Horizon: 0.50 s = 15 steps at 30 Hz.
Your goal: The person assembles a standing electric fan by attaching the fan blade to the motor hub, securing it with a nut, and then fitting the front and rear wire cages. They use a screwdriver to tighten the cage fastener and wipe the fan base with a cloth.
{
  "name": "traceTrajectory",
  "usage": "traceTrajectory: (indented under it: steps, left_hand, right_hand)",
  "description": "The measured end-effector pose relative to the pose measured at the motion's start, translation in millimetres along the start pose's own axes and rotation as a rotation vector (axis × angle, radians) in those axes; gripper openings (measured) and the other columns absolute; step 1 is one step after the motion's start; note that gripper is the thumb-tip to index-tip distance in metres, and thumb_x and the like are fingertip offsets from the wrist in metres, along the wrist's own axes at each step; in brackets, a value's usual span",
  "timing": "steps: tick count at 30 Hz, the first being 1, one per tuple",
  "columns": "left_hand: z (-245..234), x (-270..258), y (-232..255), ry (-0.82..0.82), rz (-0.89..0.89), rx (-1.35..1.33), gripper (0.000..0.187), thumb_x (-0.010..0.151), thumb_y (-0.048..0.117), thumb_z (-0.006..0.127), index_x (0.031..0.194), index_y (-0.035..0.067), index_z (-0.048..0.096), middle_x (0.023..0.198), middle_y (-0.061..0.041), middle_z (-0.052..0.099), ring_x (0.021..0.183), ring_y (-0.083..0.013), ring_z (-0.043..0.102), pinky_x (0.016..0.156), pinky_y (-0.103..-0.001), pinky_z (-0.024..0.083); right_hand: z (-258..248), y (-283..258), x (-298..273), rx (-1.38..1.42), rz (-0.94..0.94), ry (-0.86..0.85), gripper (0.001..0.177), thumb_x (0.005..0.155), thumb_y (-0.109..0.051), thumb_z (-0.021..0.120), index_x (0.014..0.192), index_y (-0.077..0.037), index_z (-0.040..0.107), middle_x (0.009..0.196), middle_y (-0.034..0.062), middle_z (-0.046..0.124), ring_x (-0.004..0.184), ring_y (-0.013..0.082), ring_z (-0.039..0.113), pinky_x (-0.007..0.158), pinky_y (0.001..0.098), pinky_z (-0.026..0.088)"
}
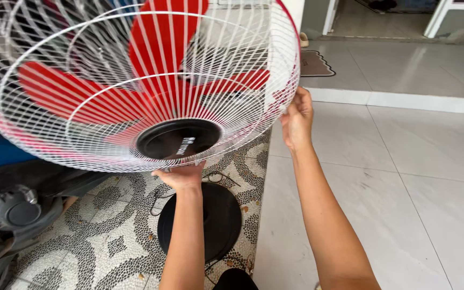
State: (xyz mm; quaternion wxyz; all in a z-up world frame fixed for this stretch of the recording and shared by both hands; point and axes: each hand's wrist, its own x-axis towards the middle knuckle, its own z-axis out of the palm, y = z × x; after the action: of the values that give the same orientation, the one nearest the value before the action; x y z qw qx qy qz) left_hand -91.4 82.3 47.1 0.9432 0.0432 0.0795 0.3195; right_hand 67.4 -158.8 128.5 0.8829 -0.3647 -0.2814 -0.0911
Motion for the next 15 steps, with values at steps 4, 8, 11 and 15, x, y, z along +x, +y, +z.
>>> traceTrajectory:
  steps: [4,8,11,15]
  left_hand:
    - [0,2,11,0.051,0.024,0.059,0.086,0.089,0.079,0.010,0.162,0.033,0.014,0.171,-0.004,0.008,0.157,-0.0328,0.011,0.121,-0.069,0.007]
    - [-28,17,21,-0.010,0.203,0.209,0.072,0.103,0.062,0.028,0.163,0.021,0.023,0.169,-0.004,0.022,0.155,-0.0263,0.019,0.124,-0.059,0.015]
    - [-51,31,47,-0.023,0.361,0.457,0.058,0.101,0.027,0.046,0.157,0.017,0.034,0.152,-0.013,0.041,0.144,-0.0260,0.039,0.120,-0.050,0.030]
    - [-67,44,81,-0.020,0.294,0.484,0.054,0.106,0.037,0.038,0.145,0.001,0.046,0.139,-0.006,0.057,0.124,-0.0203,0.058,0.109,-0.042,0.043]
  right_hand:
    - [-4,7,-4,-0.137,-0.008,0.126,0.025,0.111,-0.020,0.056,0.131,-0.006,0.060,0.119,0.0040,0.067,0.103,0.0128,0.062,0.077,0.0312,0.052]
    - [-5,-1,-18,-0.225,0.026,0.071,0.065,0.107,-0.052,0.045,0.156,-0.010,0.042,0.150,0.0071,0.053,0.130,0.0185,0.053,0.095,0.0381,0.048]
    - [5,-4,-34,-0.127,-0.010,-0.057,0.080,0.105,-0.064,0.038,0.163,-0.011,0.022,0.170,0.0097,0.029,0.154,0.0252,0.035,0.121,0.0448,0.037]
    - [12,-3,-44,-0.099,-0.073,-0.033,0.089,0.105,-0.069,0.032,0.167,-0.010,0.008,0.177,0.0114,0.011,0.164,0.0280,0.016,0.134,0.0446,0.018]
